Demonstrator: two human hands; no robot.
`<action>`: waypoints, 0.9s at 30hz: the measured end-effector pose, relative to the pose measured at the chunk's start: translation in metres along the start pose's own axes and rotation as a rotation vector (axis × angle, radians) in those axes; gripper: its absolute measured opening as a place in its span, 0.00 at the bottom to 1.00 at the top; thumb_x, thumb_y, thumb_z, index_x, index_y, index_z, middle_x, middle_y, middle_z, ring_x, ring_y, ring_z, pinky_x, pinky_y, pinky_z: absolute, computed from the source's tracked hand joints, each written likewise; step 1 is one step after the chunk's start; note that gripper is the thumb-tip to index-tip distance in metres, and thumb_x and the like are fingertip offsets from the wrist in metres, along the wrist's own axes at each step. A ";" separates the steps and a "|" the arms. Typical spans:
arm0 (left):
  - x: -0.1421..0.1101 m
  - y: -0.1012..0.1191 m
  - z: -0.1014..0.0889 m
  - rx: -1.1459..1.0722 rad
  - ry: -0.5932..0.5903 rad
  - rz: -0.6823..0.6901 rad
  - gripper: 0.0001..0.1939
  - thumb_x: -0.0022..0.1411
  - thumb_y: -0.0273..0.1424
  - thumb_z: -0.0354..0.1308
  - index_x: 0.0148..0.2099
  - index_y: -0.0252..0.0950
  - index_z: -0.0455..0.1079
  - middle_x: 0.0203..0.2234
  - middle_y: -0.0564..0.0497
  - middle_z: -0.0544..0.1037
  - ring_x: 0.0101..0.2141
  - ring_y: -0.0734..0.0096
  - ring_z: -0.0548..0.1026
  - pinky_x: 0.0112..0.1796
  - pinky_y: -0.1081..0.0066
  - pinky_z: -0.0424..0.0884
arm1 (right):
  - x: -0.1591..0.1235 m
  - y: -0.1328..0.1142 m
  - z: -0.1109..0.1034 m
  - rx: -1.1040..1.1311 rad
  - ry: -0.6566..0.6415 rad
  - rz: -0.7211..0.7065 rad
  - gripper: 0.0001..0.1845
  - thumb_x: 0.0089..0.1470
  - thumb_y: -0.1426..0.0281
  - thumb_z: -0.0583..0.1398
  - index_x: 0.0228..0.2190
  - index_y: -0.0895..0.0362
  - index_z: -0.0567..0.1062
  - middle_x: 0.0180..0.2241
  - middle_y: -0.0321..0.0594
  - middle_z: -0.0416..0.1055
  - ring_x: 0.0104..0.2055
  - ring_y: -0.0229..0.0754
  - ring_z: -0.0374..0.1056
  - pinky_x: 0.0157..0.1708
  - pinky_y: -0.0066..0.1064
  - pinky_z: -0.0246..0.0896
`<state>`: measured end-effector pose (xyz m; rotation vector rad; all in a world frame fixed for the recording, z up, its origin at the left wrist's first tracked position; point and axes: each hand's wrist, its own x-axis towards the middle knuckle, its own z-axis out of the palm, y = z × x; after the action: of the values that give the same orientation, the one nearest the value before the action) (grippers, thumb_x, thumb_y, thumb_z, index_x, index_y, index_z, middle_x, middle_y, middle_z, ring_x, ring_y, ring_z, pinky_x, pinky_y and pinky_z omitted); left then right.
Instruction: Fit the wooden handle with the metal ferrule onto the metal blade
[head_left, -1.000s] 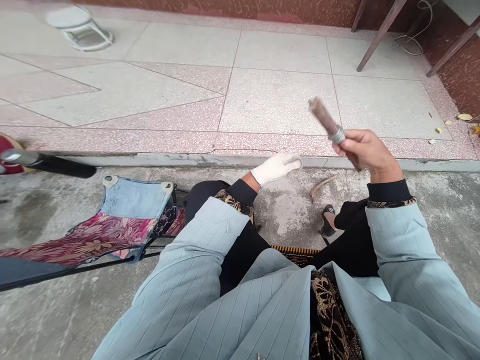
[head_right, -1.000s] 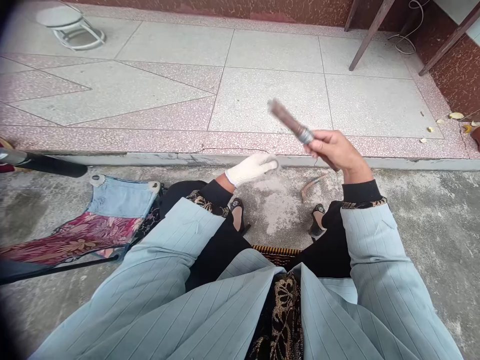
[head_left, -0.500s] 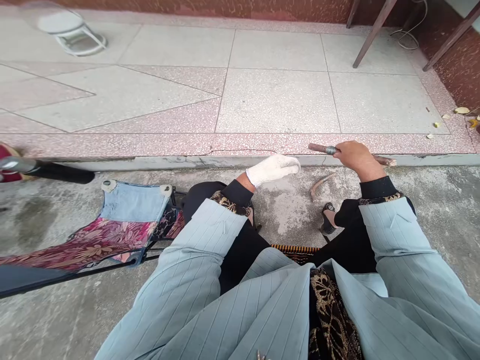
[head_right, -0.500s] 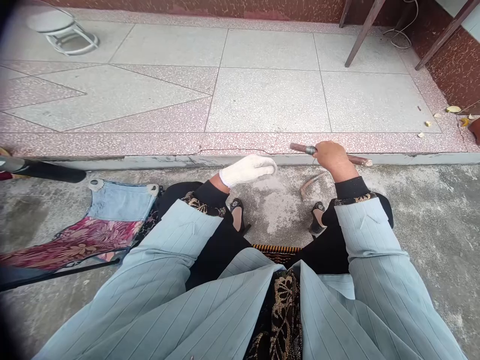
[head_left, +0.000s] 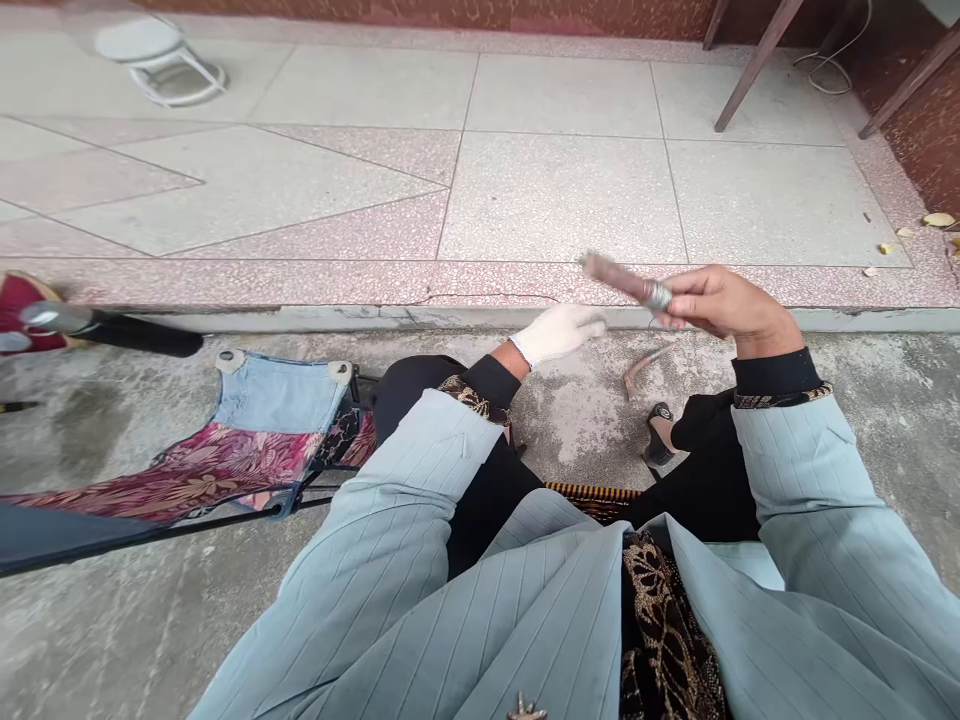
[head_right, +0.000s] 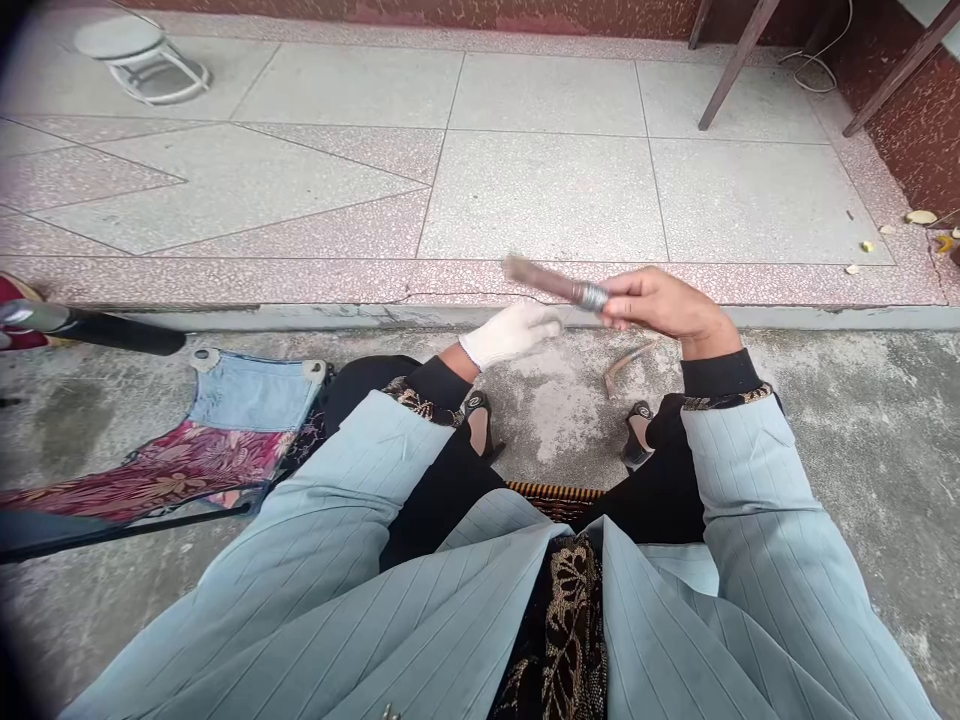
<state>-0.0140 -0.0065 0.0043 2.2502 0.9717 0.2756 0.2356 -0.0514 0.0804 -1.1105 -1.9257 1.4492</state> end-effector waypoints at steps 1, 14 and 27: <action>-0.001 0.003 0.004 -0.076 -0.045 0.050 0.16 0.66 0.37 0.49 0.39 0.34 0.75 0.29 0.52 0.76 0.32 0.71 0.71 0.37 0.73 0.63 | 0.003 0.003 0.000 -0.005 0.180 0.005 0.20 0.56 0.55 0.62 0.33 0.61 0.78 0.27 0.39 0.71 0.26 0.35 0.61 0.29 0.28 0.57; -0.003 -0.014 0.005 -0.747 -0.207 0.006 0.15 0.60 0.38 0.58 0.29 0.31 0.68 0.23 0.51 0.71 0.20 0.81 0.64 0.24 0.76 0.59 | -0.004 0.019 -0.011 -0.610 -0.543 0.469 0.11 0.50 0.62 0.65 0.33 0.55 0.83 0.27 0.37 0.76 0.32 0.42 0.68 0.34 0.31 0.60; -0.006 -0.007 0.012 -0.667 -0.359 0.137 0.16 0.62 0.40 0.57 0.34 0.30 0.74 0.28 0.48 0.77 0.29 0.75 0.73 0.35 0.75 0.68 | 0.021 0.031 -0.005 -0.588 0.665 0.308 0.16 0.58 0.61 0.59 0.37 0.61 0.78 0.30 0.46 0.73 0.34 0.45 0.67 0.34 0.34 0.60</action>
<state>-0.0173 -0.0131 -0.0094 1.6691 0.4429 0.2053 0.2379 -0.0279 0.0506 -1.9214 -1.7461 0.4879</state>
